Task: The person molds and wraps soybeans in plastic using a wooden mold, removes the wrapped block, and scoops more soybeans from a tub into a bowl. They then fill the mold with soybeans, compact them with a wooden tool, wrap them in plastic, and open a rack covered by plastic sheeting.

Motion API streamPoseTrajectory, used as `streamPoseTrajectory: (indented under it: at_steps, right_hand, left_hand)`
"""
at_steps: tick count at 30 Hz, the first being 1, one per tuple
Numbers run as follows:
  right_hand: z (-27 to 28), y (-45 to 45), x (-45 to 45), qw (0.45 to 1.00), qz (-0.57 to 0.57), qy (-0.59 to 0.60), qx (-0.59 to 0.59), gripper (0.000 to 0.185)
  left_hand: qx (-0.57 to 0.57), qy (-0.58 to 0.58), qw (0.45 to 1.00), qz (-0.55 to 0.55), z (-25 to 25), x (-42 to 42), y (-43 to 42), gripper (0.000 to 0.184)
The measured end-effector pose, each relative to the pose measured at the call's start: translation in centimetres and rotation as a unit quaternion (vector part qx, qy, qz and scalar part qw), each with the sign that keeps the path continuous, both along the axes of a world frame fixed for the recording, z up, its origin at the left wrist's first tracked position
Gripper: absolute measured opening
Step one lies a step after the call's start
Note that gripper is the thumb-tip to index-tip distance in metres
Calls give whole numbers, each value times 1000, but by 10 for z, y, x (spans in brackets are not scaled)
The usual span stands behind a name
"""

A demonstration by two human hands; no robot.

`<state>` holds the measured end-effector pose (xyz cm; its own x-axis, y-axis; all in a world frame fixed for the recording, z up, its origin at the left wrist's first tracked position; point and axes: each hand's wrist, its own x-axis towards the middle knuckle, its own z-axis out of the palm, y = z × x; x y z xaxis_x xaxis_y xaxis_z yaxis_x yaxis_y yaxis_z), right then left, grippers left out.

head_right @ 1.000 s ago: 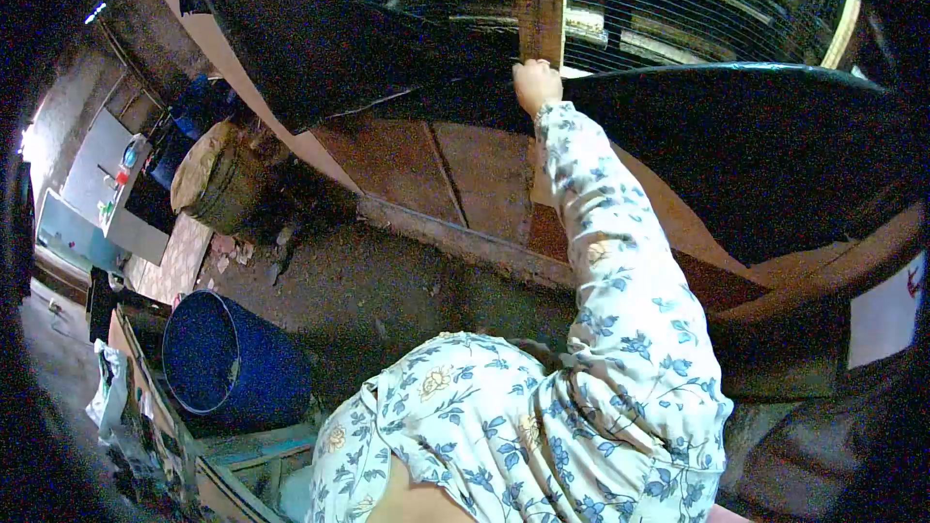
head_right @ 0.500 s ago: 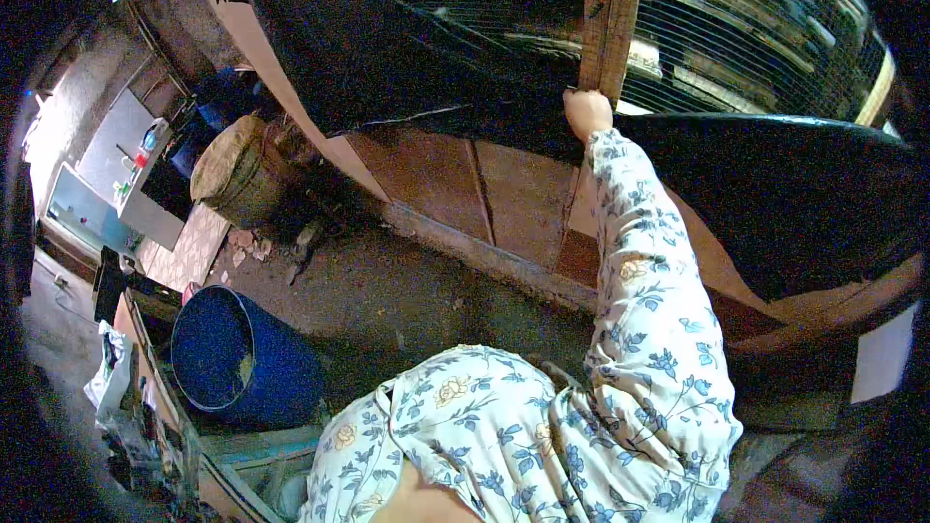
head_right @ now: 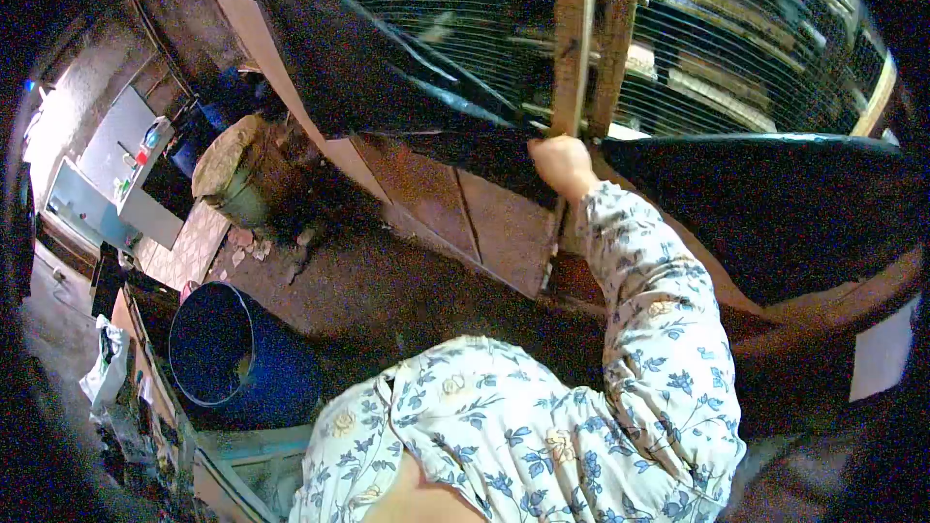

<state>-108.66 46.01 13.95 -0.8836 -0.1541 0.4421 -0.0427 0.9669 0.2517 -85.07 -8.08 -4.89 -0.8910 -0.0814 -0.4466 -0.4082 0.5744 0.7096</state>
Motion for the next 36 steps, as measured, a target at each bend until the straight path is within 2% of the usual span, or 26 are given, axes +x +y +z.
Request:
streamPoseTrajectory:
  at_steps: [2, 4, 6, 7, 8, 10, 12, 13, 14, 15, 16, 17, 18, 19, 20, 21, 22, 24, 26, 27, 28, 30, 31, 34, 35, 36]
  right_hand:
    - [0, -32, 26, 997, 36, -66, -9, 11]
    - [12, -72, 68, 988, 133, -68, -48, 14]
    - [12, -94, 96, 944, 307, -64, -102, 23]
    - [5, -102, 107, 926, 359, -23, -116, 26]
    - [-2, -107, 116, 902, 411, 20, -128, 30]
    - [-10, -97, 122, 900, 412, 9, -143, 35]
    - [-15, -77, 118, 930, 324, 59, -165, 42]
    - [-16, -64, 118, 952, 256, 52, -158, 45]
    - [-24, -48, 114, 974, 177, 54, -132, 48]
    - [-25, -31, 109, 980, 131, 64, -135, 51]
    - [-25, -14, 102, 992, 58, 58, -100, 52]
    - [-33, 3, 95, 992, 21, 94, -84, 52]
    - [-43, 25, 82, 994, -18, 98, -50, 52]
    - [-47, 36, 77, 995, -55, 64, -50, 52]
    - [-48, 42, 73, 994, -92, 32, -48, 52]
    - [-49, 45, 73, 995, -81, 43, -48, 52]
    - [-49, 46, 72, 995, -71, 56, -48, 51]
    - [-57, 51, 61, 990, -53, 107, -74, 47]
    - [-76, 56, 47, 978, -2, 173, -112, 44]
    - [-81, 53, 45, 971, 14, 163, -175, 58]
    - [-81, 49, 41, 967, -24, 157, -201, 57]
    - [-70, 44, 35, 954, -44, 176, -238, 57]
    - [-69, 47, 29, 954, -57, 176, -235, 58]
    - [-68, 39, 19, 947, -149, 177, -223, 68]
    - [-71, 43, 16, 950, -152, 176, -207, 71]
    - [-75, 51, 12, 953, -155, 175, -192, 74]
  left_hand:
    - [15, 43, 999, -31, 13, -13, 3, 51]
    - [39, 98, 992, -70, 42, -42, 19, 52]
    - [62, 141, 982, -108, 90, -81, 49, 53]
    - [61, 134, 983, -111, 124, -96, 72, 62]
    - [22, 273, 942, -193, 158, -108, 91, 67]
    - [90, 457, 859, -212, 215, -123, 137, 74]
    - [38, 505, 846, -165, 248, -123, 155, 75]
    - [-60, 528, 834, -149, 253, -124, 153, 67]
    - [59, 533, 842, -51, 244, -124, 152, 46]
    - [185, 546, 816, 46, 234, -125, 150, 28]
    - [107, 571, 806, 116, 237, -123, 139, 25]
    - [78, 549, 813, 178, 222, -133, 101, 36]
    - [1, 558, 798, 229, 211, -137, 69, 45]
    - [64, 584, 775, 234, 213, -136, 53, 47]
    - [87, 549, 792, 253, 218, -131, 34, 48]
    - [6, 527, 784, 328, 221, -128, 22, 48]
    - [-22, 571, 760, 311, 212, -131, -8, 47]
    - [30, 531, 763, 366, 210, -133, -49, 47]
    - [4, 510, 755, 412, 216, -131, -75, 48]
    - [-74, 512, 756, 401, 216, -129, -89, 49]
    - [-95, 536, 741, 394, 213, -133, -110, 49]
    - [-116, 511, 748, 407, 211, -139, -147, 50]
    - [-92, 542, 745, 377, 206, -145, -173, 53]
    - [-69, 508, 761, 397, 193, -155, -230, 54]
    - [-24, 511, 769, 384, 180, -162, -270, 55]
    - [-25, 508, 770, 385, 178, -163, -276, 55]
